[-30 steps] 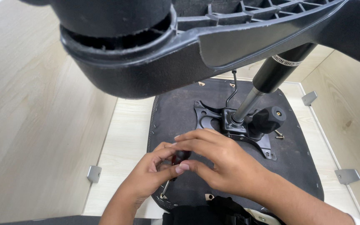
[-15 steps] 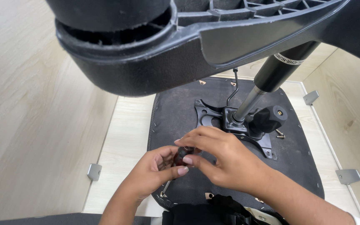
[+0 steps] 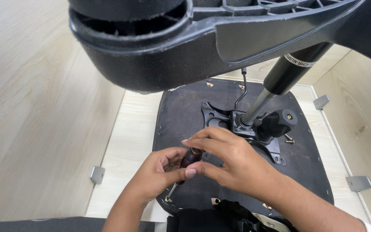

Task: The person uses a screwdriver to tighten screws into the underside of an inverted office chair base. They repeatedly pick up screws, align them with holes in the metal bracket, and turn the screwdriver to secure them. The chair remains upside down on a protective mat throughout the clip.

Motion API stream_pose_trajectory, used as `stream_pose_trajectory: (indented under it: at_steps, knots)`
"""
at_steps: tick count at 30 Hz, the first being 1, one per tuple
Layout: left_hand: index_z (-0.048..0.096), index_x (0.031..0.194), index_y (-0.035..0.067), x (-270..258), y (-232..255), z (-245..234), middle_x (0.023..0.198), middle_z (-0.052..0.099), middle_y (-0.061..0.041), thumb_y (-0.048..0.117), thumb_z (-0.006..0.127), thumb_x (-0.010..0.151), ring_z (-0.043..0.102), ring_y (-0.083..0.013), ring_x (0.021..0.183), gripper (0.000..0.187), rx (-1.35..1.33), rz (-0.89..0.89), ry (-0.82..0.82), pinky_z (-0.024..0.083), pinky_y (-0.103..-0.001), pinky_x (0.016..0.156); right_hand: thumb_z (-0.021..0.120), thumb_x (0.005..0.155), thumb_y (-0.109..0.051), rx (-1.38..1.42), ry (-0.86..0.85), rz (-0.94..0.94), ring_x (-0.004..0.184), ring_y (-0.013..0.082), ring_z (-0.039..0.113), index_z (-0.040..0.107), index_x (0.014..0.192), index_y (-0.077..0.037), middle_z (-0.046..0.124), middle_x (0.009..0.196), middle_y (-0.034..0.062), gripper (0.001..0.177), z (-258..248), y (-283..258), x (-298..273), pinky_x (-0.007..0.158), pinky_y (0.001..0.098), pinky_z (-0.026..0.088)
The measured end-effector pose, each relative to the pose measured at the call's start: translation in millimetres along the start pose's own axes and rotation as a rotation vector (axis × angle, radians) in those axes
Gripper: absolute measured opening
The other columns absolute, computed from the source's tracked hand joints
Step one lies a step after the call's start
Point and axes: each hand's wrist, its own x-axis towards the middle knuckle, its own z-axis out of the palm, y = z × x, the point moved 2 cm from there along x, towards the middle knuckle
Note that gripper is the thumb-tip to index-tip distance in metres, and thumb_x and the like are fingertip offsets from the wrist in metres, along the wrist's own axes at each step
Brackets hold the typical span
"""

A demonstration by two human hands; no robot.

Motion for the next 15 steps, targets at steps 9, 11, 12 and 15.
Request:
stream_pose_trajectory:
  at_steps: [9,11,12,15]
  knots:
    - [0.069,0.119,0.005,-11.1,6.2,-3.5,0.103,0.076,-0.008,0.010,0.086,0.069,0.074,-0.0157,0.098,0.053,-0.030,0.115,-0.058,0.062,-0.032,0.089,0.079,0.080,-0.011,-0.122,-0.032,0.015,0.084,0.0213,0.073,0.074,0.110,-0.001,0.071,0.096,0.0083,0.032,5.2,-1.1,3.6,0.071,0.0318,0.060]
    - [0.069,0.116,0.002,-8.5,5.2,-3.0,0.102,0.074,-0.008,0.008,0.088,0.068,0.072,-0.0167,0.096,0.052,-0.046,0.153,-0.050,0.061,-0.033,0.089,0.080,0.079,-0.013,-0.118,-0.031,0.041,0.081,0.0206,0.072,0.074,0.109,-0.002,0.070,0.094,0.0079,0.032,6.8,0.2,1.1,0.069,0.0316,0.059]
    - [0.069,0.114,0.000,-7.2,4.9,-3.0,0.101,0.074,-0.009,0.008,0.089,0.067,0.072,-0.0173,0.095,0.052,-0.054,0.171,-0.046,0.061,-0.034,0.089,0.081,0.079,-0.014,-0.116,-0.030,0.055,0.080,0.0203,0.071,0.075,0.109,-0.002,0.069,0.092,0.0077,0.033,7.5,1.1,-0.2,0.067,0.0315,0.059]
    - [0.074,0.112,0.001,-7.6,3.0,-7.5,0.098,0.080,-0.008,0.011,0.087,0.067,0.076,-0.0173,0.092,0.048,0.011,0.066,0.008,0.061,-0.032,0.087,0.083,0.077,-0.020,-0.144,0.005,0.050,0.077,0.0207,0.069,0.074,0.107,-0.001,0.069,0.090,0.0075,0.036,8.1,1.7,-1.0,0.066,0.0319,0.058]
